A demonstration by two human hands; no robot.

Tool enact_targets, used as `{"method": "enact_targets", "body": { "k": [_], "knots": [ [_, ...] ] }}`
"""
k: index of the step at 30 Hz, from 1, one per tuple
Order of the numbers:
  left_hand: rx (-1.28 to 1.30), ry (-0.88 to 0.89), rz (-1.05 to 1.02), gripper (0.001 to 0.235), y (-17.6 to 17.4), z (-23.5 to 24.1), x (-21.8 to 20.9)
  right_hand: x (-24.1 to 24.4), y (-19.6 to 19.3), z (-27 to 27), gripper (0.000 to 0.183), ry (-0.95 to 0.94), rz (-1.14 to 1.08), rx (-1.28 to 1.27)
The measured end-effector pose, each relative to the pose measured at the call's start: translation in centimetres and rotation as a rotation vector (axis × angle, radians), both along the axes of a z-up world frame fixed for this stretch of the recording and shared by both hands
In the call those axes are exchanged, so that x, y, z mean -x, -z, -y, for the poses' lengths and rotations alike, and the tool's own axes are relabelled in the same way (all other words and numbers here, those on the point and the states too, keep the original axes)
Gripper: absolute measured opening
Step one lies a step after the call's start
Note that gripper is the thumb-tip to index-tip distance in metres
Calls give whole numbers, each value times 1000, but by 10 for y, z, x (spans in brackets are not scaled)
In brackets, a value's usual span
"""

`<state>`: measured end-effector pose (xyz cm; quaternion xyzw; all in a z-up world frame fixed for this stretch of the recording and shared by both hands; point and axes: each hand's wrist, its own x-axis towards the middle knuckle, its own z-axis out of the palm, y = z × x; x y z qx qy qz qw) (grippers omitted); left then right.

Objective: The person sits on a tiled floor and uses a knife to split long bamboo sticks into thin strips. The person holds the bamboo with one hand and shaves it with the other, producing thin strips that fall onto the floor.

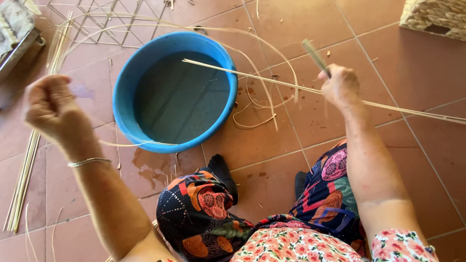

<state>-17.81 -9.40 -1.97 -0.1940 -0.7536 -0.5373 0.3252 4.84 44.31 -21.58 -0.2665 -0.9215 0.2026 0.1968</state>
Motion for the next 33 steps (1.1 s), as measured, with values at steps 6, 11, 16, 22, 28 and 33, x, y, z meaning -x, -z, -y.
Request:
{"method": "enact_targets", "body": {
  "k": [6,11,16,22,28,33],
  "knots": [
    [69,11,240,14,6,40,-3,-35,21,-92,18,205,3,62],
    [14,207,366,9,16,4,-32,-82,26,-100,60,393,585,195],
    [15,330,369,9,12,-50,-39,-78,-7,-60,64,281,466,450],
    [204,407,160,7,-13,-93,-71,-38,-87,8,54,-245,-226,1046],
    [379,423,53,11,-18,-125,-114,-15,-133,104,63,-1088,-395,1544],
    [463,558,81,14,2,-138,-146,-16,-135,163,74,-1150,-357,1852]
  ]
}}
